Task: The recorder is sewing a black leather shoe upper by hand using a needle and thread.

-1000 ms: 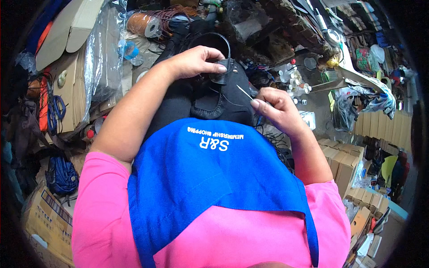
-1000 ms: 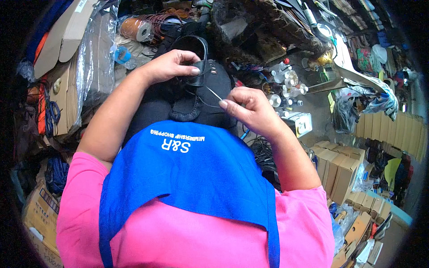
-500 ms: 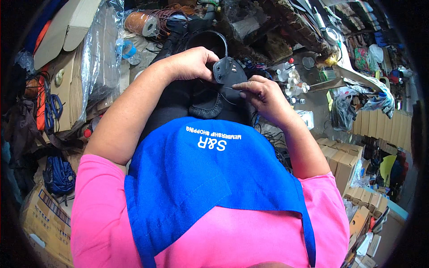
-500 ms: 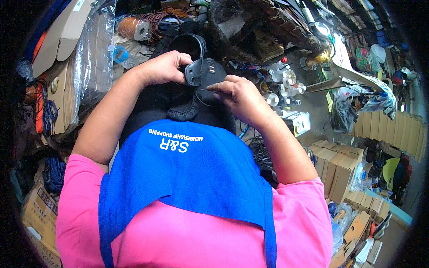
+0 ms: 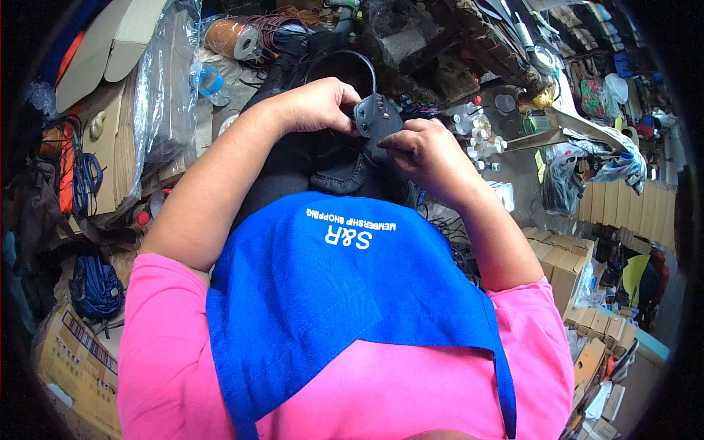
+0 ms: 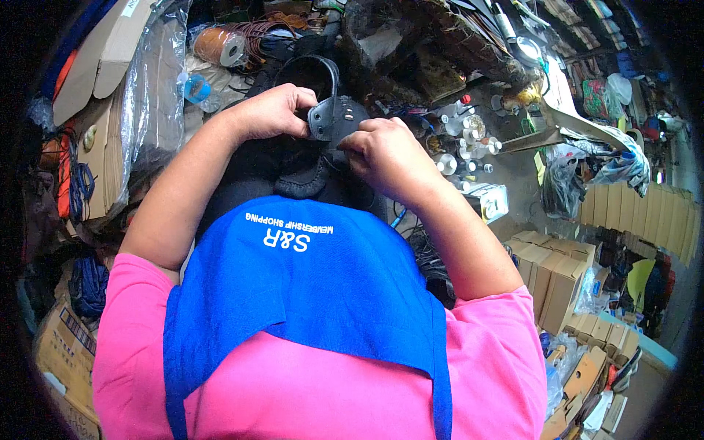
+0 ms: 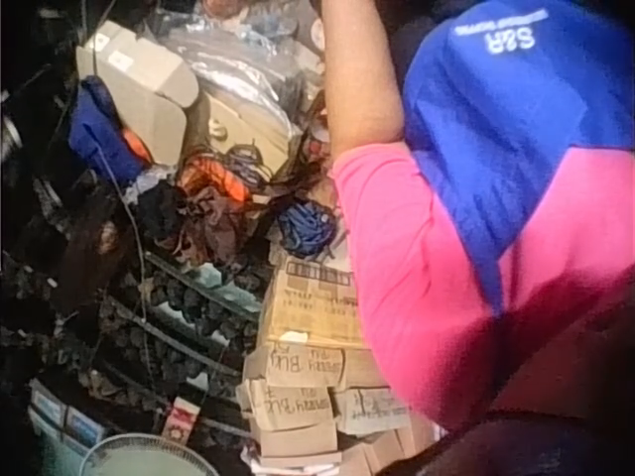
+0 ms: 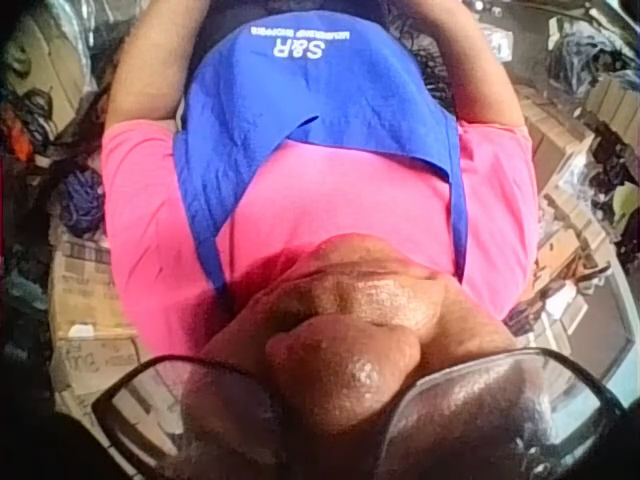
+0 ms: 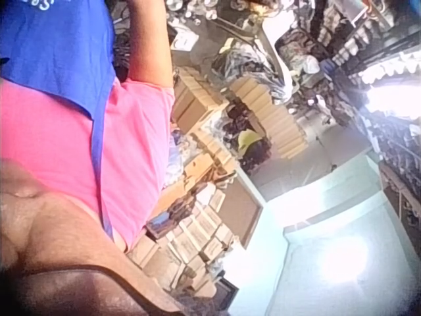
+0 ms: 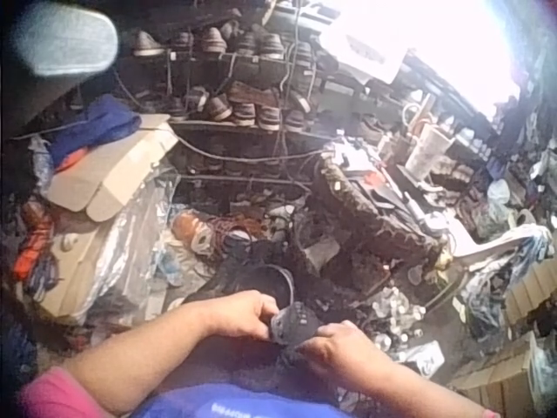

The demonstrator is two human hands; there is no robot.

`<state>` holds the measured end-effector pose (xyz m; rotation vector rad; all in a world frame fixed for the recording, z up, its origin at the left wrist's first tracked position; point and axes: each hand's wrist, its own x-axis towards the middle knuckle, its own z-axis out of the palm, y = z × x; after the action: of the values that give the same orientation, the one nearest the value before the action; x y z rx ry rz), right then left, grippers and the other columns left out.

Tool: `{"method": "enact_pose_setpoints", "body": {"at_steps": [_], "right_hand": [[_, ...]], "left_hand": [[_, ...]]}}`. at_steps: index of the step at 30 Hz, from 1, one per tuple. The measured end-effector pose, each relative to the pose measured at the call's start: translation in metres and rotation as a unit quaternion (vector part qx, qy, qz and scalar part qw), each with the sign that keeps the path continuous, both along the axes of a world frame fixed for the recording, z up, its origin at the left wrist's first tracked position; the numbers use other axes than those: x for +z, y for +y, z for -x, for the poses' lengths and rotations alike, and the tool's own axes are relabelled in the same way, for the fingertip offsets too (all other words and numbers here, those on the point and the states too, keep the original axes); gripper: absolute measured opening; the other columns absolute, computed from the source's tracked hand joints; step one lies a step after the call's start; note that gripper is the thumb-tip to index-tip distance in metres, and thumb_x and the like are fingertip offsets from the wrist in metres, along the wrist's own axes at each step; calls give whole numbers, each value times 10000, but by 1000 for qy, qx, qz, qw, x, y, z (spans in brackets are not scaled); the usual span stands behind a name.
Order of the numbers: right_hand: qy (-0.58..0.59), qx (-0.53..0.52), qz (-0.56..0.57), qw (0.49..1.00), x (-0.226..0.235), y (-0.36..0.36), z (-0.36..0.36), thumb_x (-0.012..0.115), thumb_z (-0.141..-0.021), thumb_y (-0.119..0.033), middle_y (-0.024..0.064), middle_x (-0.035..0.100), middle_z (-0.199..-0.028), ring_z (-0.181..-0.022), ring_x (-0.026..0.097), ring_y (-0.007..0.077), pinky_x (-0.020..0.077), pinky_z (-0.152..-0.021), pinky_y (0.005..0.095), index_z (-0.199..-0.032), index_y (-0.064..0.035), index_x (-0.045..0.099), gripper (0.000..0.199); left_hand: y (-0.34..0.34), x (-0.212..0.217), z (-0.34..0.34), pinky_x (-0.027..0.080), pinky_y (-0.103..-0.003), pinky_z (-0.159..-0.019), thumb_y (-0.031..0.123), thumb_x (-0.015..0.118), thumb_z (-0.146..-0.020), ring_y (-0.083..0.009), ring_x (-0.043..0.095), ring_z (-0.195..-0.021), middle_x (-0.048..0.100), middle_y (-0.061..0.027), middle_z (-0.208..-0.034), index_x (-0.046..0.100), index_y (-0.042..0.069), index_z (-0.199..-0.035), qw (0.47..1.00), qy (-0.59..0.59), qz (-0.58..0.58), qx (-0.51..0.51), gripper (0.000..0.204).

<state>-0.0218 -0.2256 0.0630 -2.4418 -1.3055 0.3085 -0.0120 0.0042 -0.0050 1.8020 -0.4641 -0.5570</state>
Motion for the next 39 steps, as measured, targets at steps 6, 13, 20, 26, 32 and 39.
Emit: {"method": "enact_pose_setpoints", "body": {"at_steps": [6,13,20,26,32,39], "right_hand": [[69,6,-23,997,-10,2,-11,649,-697,-56,129,608,-806,-820,614,318,500,-739,398,-930,-79,687,237],[253,-52,-57,964,-30,-7,-25,679,-730,-34,88,605,-870,-845,614,226,493,-764,333,-954,-91,706,233],[322,-79,-82,940,-45,-10,-32,700,-777,-62,25,611,-908,-896,587,144,459,-803,281,-922,-66,708,145],[229,-115,-117,960,-45,4,-8,738,-717,-83,70,631,-836,-783,628,203,497,-702,308,-825,-68,687,120],[-15,-34,-115,993,-43,0,3,698,-702,-98,78,562,-798,-792,558,283,424,-713,383,-874,-143,673,180],[-27,-59,-77,995,-43,-9,22,655,-707,-69,63,530,-778,-799,537,263,389,-764,396,-1031,-181,671,344]], "left_hand": [[-2,3,0,425,-292,-844,100,726,-669,-174,574,-897,625,-68,-894,677,21,-919,1000,-10,-24,-1,268],[-1,1,-1,416,-309,-921,102,763,-644,-201,588,-972,653,-96,-992,671,21,-996,999,-11,10,-33,372],[-1,-10,0,426,-322,-899,104,771,-645,-201,586,-934,642,-87,-943,671,35,-983,998,-37,37,-18,360],[-2,-12,7,436,-313,-876,88,777,-625,-200,587,-894,625,-76,-889,673,32,-935,998,-32,47,14,332],[7,-1,28,424,-332,-904,68,642,-709,-251,534,-1029,550,-110,-1014,596,48,-1049,943,-255,-79,196,343],[130,21,80,463,-264,-783,4,398,-896,-95,566,-848,522,-57,-1104,567,48,-1188,942,-66,-83,318,341]]}}
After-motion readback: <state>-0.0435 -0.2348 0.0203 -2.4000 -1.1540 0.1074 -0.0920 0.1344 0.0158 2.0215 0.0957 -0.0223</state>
